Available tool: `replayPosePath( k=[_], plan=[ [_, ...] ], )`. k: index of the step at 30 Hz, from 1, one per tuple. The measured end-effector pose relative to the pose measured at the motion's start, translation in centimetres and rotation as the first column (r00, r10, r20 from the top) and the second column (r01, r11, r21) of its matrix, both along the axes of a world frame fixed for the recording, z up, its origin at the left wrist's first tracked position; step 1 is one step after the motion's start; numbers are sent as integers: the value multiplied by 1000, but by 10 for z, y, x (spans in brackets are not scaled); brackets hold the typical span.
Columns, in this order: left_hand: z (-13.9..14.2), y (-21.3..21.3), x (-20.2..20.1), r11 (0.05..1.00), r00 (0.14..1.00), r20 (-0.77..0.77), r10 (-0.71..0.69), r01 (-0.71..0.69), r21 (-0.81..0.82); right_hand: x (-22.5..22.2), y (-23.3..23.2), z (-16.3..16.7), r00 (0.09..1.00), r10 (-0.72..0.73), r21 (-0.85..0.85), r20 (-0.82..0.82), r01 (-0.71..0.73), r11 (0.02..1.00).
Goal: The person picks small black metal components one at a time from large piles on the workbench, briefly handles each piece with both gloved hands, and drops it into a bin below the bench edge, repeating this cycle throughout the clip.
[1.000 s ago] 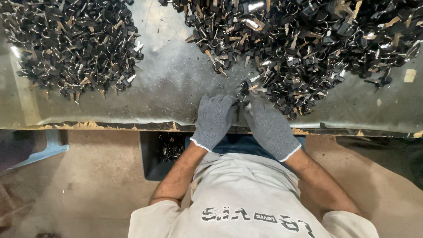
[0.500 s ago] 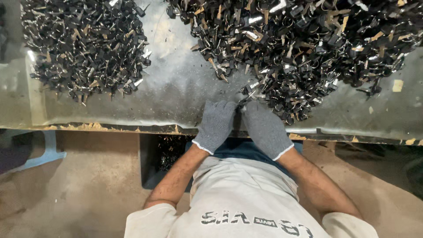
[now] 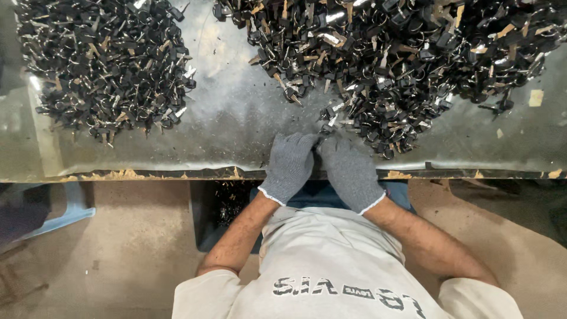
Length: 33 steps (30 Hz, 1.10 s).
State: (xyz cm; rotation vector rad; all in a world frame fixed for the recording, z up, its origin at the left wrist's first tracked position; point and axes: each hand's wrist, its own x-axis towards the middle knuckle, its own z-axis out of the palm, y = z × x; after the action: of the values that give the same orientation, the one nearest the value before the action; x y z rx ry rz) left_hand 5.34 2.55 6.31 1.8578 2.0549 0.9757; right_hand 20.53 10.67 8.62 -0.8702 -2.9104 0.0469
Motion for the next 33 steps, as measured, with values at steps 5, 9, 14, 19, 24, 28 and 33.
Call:
replayPosePath(
  k=[5,9,14,19,24,28,33],
  plan=[
    [-1,1,2,999,995,-95,-36,38,23,-7,9,-2,989,-18,-302,146,62,951],
    [8,-4,-1,999,999,23,44,-44,6,-3,42,11,999,-49,-743,-17,20,669],
    [9,-10,6,994,985,-137,108,-103,41,1,21,8,977,-212,-530,-31,164,832],
    [5,-8,6,990,982,-138,129,-135,-33,21,5,-4,988,32,-137,-148,-53,989],
    [2,-6,8,997,998,-40,58,-60,-49,19,2,-12,998,30,-37,57,-28,999],
    [-8,-9,21,998,995,-75,67,-67,5,8,-11,-4,993,-78,-146,93,91,985],
    [-6,-11,19,999,991,-127,30,-33,-27,3,18,13,990,82,-249,-115,-108,962]
  ],
)
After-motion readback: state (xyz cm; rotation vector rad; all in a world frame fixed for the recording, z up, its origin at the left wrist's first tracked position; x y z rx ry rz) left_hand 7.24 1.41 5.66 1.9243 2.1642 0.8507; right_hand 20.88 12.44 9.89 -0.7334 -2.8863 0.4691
